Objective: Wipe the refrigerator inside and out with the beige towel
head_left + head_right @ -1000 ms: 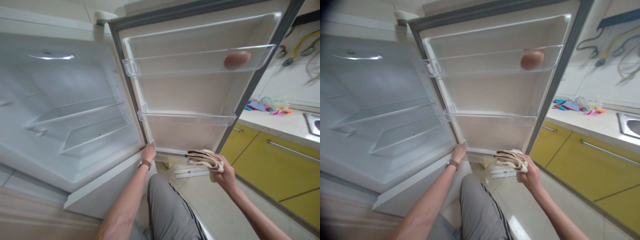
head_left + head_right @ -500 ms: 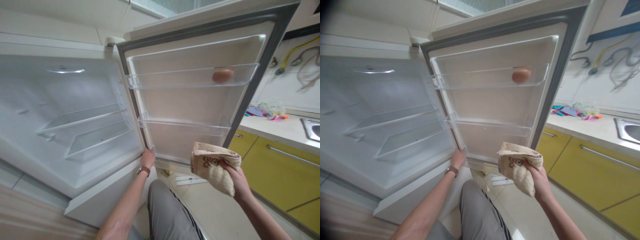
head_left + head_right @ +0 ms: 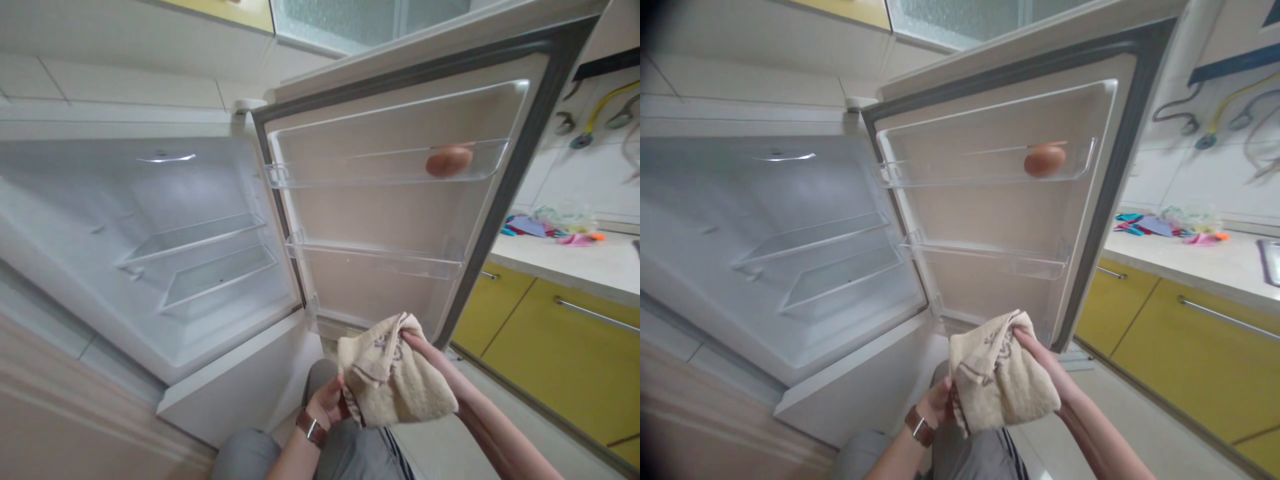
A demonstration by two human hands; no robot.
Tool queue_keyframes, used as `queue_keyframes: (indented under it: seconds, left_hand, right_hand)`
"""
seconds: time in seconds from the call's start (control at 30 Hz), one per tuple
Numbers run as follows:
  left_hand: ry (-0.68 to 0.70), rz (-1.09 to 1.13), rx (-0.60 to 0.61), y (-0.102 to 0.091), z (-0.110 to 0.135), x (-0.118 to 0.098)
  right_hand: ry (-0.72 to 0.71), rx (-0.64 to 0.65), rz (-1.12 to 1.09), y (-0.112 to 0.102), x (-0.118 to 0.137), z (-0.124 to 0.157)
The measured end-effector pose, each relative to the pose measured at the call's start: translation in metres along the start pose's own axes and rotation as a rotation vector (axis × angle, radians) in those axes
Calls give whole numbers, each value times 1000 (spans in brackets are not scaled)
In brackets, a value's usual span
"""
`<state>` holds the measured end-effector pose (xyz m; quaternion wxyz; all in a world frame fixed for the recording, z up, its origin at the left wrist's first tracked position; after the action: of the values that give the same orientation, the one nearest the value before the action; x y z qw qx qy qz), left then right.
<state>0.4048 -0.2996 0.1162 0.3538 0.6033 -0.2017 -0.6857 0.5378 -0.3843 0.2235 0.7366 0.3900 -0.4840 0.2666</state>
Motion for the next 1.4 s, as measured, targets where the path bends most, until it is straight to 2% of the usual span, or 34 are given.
queue_keyframes:
  seconds: [0.03,0.1,0.2,0.33,0.43,0.57,0.67,0.77,0.87,0.93,1.03,1.1,1.13,1.2,1.3,1.4]
  left_hand:
    - [16,4,26,3,5,2]
    - [55,-10,11,7,11,1]
    - [84,-13,-132,4,16,-2]
    - [34,16,-283,4,19,4]
    - [-15,92,-257,16,18,5]
    - [43,128,-210,25,22,-5]
    - [-13,70,-224,22,26,6]
    - [-62,42,-309,10,26,19]
    - [-7,83,-375,3,21,17]
    - [39,119,-377,3,19,8]
    - [133,159,-413,-1,24,-17]
    - [179,189,-432,-2,29,-35]
    - [192,209,-432,0,31,-42]
    - [212,247,-428,3,35,-53]
    - [263,266,-467,5,40,-65]
    - [318,247,-526,4,41,-73]
  right_hand:
    - [76,25,-7,4,-10,1]
    - [126,28,-7,5,-20,4]
    - [129,44,-27,4,-27,5]
    - [70,30,25,1,-24,1]
    - [52,9,16,-2,-20,-2]
    - [76,40,86,-2,-21,-1]
    - [57,35,202,-7,-20,-2]
    - [19,12,250,-14,-18,-5]
    - [-197,-126,372,-35,9,-7]
    - [-476,-339,486,-59,48,5]
    - [-987,-679,635,-87,111,49]
    - [-1209,-802,699,-99,138,68]
    - [-1248,-824,712,-106,147,67]
    - [-1222,-828,712,-123,159,51]
    - [-1057,-782,656,-150,159,4]
    - [-933,-688,576,-163,149,-37]
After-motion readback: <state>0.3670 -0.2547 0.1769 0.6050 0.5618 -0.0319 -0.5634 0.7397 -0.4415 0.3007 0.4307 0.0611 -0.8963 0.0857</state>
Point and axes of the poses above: each hand's wrist, its own z-axis away from the middle knuckle, its own y-axis out of the palm, x = y × z, the point moved 10 cm from there along -z, towards the middle knuckle, and after that the axes turned 5 degrees about -z, right-handed, at the moved point
